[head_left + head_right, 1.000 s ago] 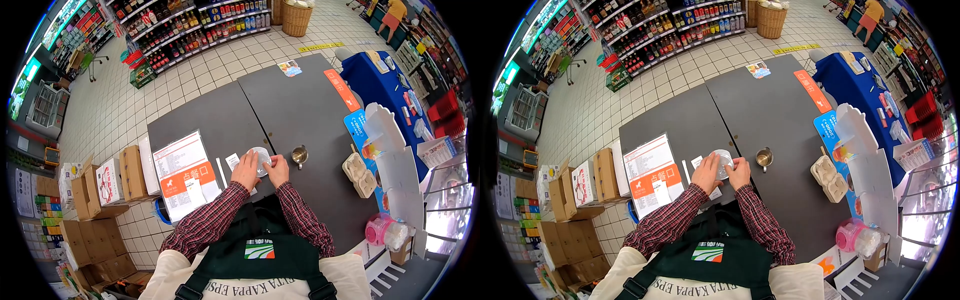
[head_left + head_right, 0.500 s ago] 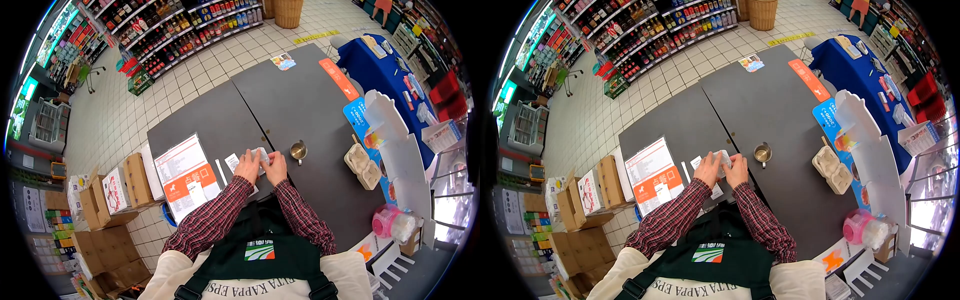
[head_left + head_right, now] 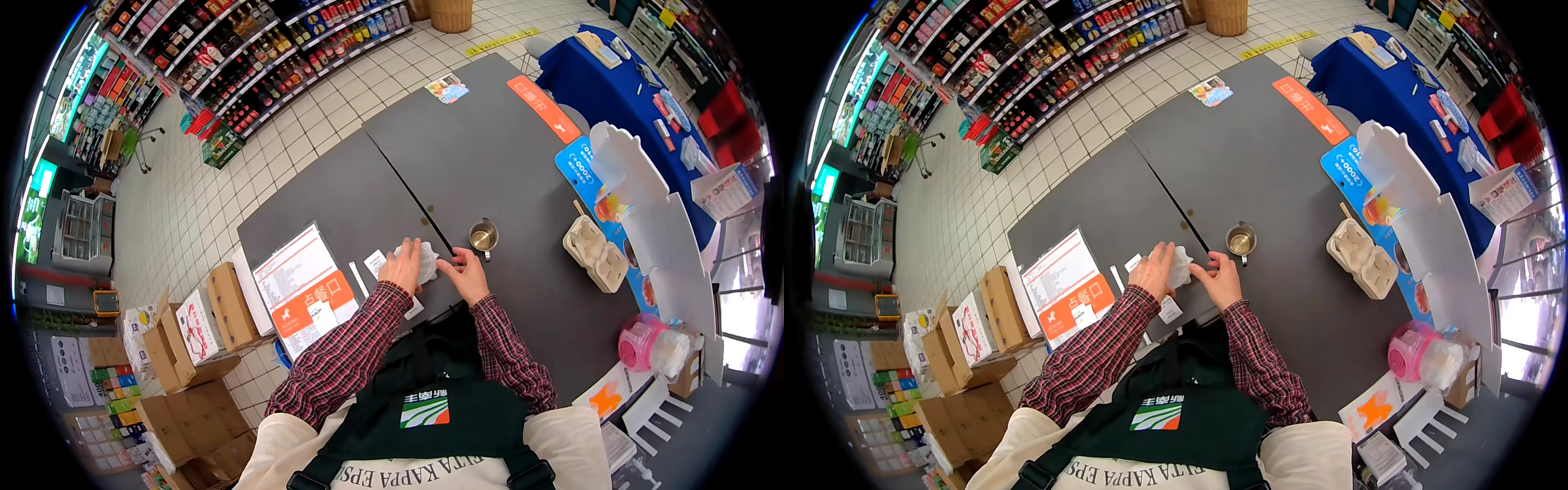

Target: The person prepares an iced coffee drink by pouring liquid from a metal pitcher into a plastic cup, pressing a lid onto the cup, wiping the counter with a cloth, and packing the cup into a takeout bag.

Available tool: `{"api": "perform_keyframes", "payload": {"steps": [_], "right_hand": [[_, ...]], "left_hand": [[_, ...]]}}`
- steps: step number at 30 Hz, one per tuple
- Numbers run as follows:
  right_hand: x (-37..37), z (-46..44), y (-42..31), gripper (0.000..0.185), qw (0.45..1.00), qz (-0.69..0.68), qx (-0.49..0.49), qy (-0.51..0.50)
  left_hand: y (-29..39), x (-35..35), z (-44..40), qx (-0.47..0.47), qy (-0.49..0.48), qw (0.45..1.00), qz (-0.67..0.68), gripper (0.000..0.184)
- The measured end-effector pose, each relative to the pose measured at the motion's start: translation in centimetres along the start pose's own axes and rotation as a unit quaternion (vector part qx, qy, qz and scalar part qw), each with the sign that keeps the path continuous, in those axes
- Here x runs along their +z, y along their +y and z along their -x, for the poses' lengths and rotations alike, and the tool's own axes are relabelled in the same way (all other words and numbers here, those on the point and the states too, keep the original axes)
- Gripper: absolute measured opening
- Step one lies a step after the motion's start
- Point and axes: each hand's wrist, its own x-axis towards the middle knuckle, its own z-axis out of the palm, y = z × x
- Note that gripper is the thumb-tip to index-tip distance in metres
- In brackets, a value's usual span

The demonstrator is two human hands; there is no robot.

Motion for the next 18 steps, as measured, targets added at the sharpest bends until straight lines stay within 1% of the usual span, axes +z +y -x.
{"api": "perform_keyframes", "payload": {"steps": [1, 2, 3, 4, 6, 7, 9, 10, 12, 16, 18], "right_hand": [[-0.4, -0.2, 0.2, 0.059, 0.994, -0.078, 0.051, -0.055], [-0.7, -0.5, 0.3, 0.059, 0.976, -0.156, 0.100, -0.111], [-0.8, -0.8, 0.0, 0.052, 0.957, -0.205, 0.130, -0.160], [-0.5, -1.0, -0.1, 0.052, 0.956, -0.209, 0.129, -0.160], [0.0, -1.4, -0.3, 0.041, 0.934, -0.248, 0.146, -0.212], [0.3, -1.5, -0.3, 0.041, 0.933, -0.251, 0.145, -0.212], [0.6, -1.8, -0.2, 0.033, 0.926, -0.284, 0.148, -0.200], [0.7, -1.9, -0.1, 0.033, 0.925, -0.286, 0.149, -0.200], [0.8, -2.0, 0.0, 0.029, 0.891, -0.355, 0.178, -0.220], [0.4, -2.5, 0.3, 0.028, 0.875, -0.358, 0.222, -0.237], [0.2, -3.1, 0.6, 0.026, 0.890, -0.304, 0.216, -0.263]], "left_hand": [[-0.2, 0.2, 0.0, 0.003, -0.003, 1.000, -0.002, 0.103], [-0.4, 0.5, 0.0, 0.008, 0.010, 1.000, 0.008, 0.103], [-0.4, 0.3, 0.0, 0.012, 0.025, 0.999, 0.018, 0.103], [-0.4, 0.1, 0.1, 0.013, 0.024, 1.000, 0.014, 0.103], [-0.1, -0.5, 0.4, 0.010, 0.010, 1.000, 0.016, 0.102], [-0.2, -0.3, 0.4, 0.011, 0.010, 1.000, 0.013, 0.102], [-0.4, 0.4, 0.2, 0.015, 0.014, 1.000, -0.014, 0.102], [-0.4, 0.4, 0.2, 0.015, 0.013, 1.000, -0.016, 0.102], [-0.4, 0.5, 0.2, 0.012, 0.006, 1.000, -0.016, 0.102], [-0.5, 0.3, 0.3, 0.017, -0.004, 1.000, -0.011, 0.103], [-0.3, 0.4, 0.2, 0.018, -0.003, 0.999, -0.032, 0.104]]}}
